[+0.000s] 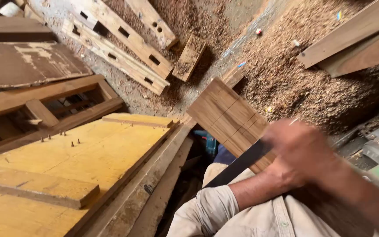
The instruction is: The person is marking a wooden board with a square and a pencil based on notes in a notebook.
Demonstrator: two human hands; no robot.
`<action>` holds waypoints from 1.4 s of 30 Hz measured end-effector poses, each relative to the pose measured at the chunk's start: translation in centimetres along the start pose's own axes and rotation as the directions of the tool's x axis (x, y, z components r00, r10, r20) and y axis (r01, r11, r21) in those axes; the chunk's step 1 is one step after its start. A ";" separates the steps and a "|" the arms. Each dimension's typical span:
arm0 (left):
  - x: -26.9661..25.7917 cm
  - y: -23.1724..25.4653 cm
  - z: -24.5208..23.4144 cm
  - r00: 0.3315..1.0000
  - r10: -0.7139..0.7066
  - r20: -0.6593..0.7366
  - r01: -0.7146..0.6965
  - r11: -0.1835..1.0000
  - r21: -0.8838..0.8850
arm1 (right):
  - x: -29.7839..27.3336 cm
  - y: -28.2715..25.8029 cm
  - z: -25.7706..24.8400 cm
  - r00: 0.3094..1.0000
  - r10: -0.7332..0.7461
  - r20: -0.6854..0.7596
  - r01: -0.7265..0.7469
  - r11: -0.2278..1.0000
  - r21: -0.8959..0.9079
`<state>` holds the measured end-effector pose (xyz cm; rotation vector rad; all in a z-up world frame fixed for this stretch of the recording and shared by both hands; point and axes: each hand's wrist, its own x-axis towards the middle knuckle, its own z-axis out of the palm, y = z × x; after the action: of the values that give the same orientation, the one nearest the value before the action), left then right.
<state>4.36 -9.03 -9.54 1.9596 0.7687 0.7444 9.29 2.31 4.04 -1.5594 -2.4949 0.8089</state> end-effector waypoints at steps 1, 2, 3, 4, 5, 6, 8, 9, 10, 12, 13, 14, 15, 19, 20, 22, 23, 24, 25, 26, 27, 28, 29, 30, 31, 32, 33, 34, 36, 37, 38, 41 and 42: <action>1.4 1.1 -2.2 1.000 0.012 -0.003 -0.012 1.000 0.000 | -0.2 -1.9 1.2 1.000 0.002 -0.007 -0.002 1.000 -0.011; 2.5 2.5 -4.4 0.999 0.034 0.024 -0.039 0.969 0.242 | -0.6 -3.9 2.4 0.996 -0.066 0.063 0.064 0.998 0.029; 3.8 3.7 -6.5 0.997 0.048 0.054 -0.068 0.881 0.469 | -0.8 -5.7 3.7 0.982 -0.135 0.129 0.126 0.989 0.074; 3.6 3.3 -5.6 0.997 0.052 0.055 -0.071 0.882 0.466 | -0.8 -5.8 3.7 0.983 -0.131 0.129 0.123 0.990 0.071; 3.4 2.9 -4.6 0.993 0.058 0.100 -0.101 0.862 0.498 | -0.8 -5.9 3.8 0.980 -0.151 0.128 0.134 0.982 0.133; 3.0 2.5 -3.7 0.987 0.059 0.149 -0.130 0.840 0.527 | -0.8 -6.2 4.0 0.977 -0.171 0.126 0.144 0.969 0.198; 1.4 0.6 1.6 0.983 -0.037 0.177 -0.054 0.875 0.482 | 0.7 -4.7 0.7 0.958 0.133 0.256 -0.200 0.946 0.257; 0.7 -0.4 4.2 0.970 -0.130 0.207 0.027 0.899 0.438 | 1.5 -3.9 -1.0 0.829 0.405 0.386 -0.520 0.812 0.265; 1.3 0.7 1.3 0.970 -0.128 0.208 0.025 0.899 0.437 | 0.9 -1.3 -0.6 0.828 0.407 0.386 -0.522 0.811 0.265; 2.7 2.9 -4.5 0.975 -0.053 0.217 -0.054 0.888 0.457 | -0.3 4.0 0.0 0.926 0.375 0.035 -0.363 0.863 0.351; 3.0 3.3 -5.4 0.975 -0.051 0.218 -0.055 0.889 0.455 | -0.5 4.7 0.2 0.926 0.377 0.034 -0.364 0.863 0.350; 3.4 3.5 -6.4 0.974 -0.019 0.224 -0.089 0.882 0.463 | -0.5 5.6 0.3 0.952 0.300 -0.055 -0.287 0.942 0.173; 3.9 3.8 -7.5 0.973 0.012 0.231 -0.123 0.873 0.471 | -0.6 6.5 0.5 0.971 0.205 -0.126 -0.209 0.978 -0.018; 2.4 2.6 -5.8 0.962 0.000 0.274 -0.117 0.904 0.411 | -1.0 4.9 0.4 0.971 0.175 -0.165 -0.148 0.975 0.164; 2.2 2.6 -5.7 0.964 0.005 0.266 -0.104 0.926 0.362 | -1.2 4.3 0.0 0.951 0.211 -0.226 -0.138 0.944 0.301; 2.3 2.8 -5.8 0.965 0.010 0.261 -0.093 0.947 0.308 | -1.4 3.6 -0.3 0.924 0.260 -0.280 -0.121 0.894 0.431; 2.6 2.9 -6.1 0.937 -0.042 0.348 -0.071 0.949 0.306 | -1.5 3.5 -0.3 0.930 0.320 -0.181 -0.185 0.832 0.523; 3.0 3.0 -6.3 0.899 -0.094 0.429 -0.048 0.950 0.308 | -1.5 3.4 -0.3 0.928 0.366 -0.075 -0.250 0.758 0.602; 2.9 3.1 -6.2 0.898 -0.093 0.430 -0.048 0.951 0.306 | -1.7 3.6 0.0 0.927 0.368 -0.075 -0.252 0.757 0.603; 2.9 2.9 -6.1 0.912 -0.085 0.402 -0.054 0.945 0.323 | -1.7 3.8 0.2 0.942 0.326 -0.078 -0.228 0.794 0.563; 2.9 2.8 -6.1 0.925 -0.076 0.373 -0.060 0.939 0.340 | -1.6 4.0 0.5 0.956 0.284 -0.080 -0.202 0.829 0.522; 2.9 2.8 -6.2 0.925 -0.079 0.371 -0.056 0.938 0.341 | -1.5 3.7 0.2 0.957 0.281 -0.078 -0.201 0.829 0.522; 2.8 2.8 -6.2 0.927 -0.075 0.366 -0.041 0.953 0.299 | -1.3 3.5 -0.2 0.960 0.253 -0.120 -0.155 0.836 0.527; 2.7 2.9 -6.1 0.929 -0.070 0.363 -0.026 0.967 0.253 | -1.3 3.2 -0.5 0.960 0.228 -0.161 -0.111 0.841 0.529; 2.7 2.9 -6.1 0.929 -0.072 0.362 -0.023 0.968 0.251 | -1.5 3.3 -0.7 0.961 0.228 -0.158 -0.113 0.841 0.530; 2.7 2.9 -6.0 0.909 -0.059 0.412 -0.062 0.960 0.274 | -1.7 3.4 -0.9 0.947 0.280 -0.156 -0.153 0.821 0.550; 2.8 2.9 -6.0 0.886 -0.047 0.461 -0.102 0.950 0.295 | -1.8 3.5 -1.1 0.931 0.332 -0.152 -0.192 0.799 0.570; 2.7 2.8 -6.1 0.887 -0.045 0.460 -0.105 0.949 0.296 | -2.0 3.7 -1.2 0.931 0.331 -0.155 -0.190 0.800 0.569; 2.4 2.8 -6.0 0.956 0.081 0.283 -0.175 0.930 0.323 | -2.6 3.9 -1.5 0.893 0.428 -0.137 -0.268 0.753 0.602; 2.7 3.0 -6.4 0.955 0.081 0.286 -0.175 0.932 0.319 | -3.0 4.2 -1.3 0.892 0.432 -0.135 -0.272 0.750 0.602; 2.8 3.3 -6.8 0.952 0.100 0.289 -0.196 0.924 0.327 | -3.5 4.4 -1.0 0.886 0.443 -0.132 -0.280 0.742 0.609; 3.5 3.5 -7.3 0.947 0.116 0.301 -0.231 0.896 0.380 | -4.2 5.0 -0.6 0.870 0.476 -0.130 -0.299 0.718 0.628; 3.6 3.7 -7.3 0.946 0.109 0.304 -0.236 0.876 0.420 | -4.6 5.1 -0.5 0.861 0.494 -0.120 -0.315 0.703 0.638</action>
<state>2.05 -4.18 -2.41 2.5192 0.6393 0.3994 15.76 0.27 2.94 -1.8155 -1.4665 1.1818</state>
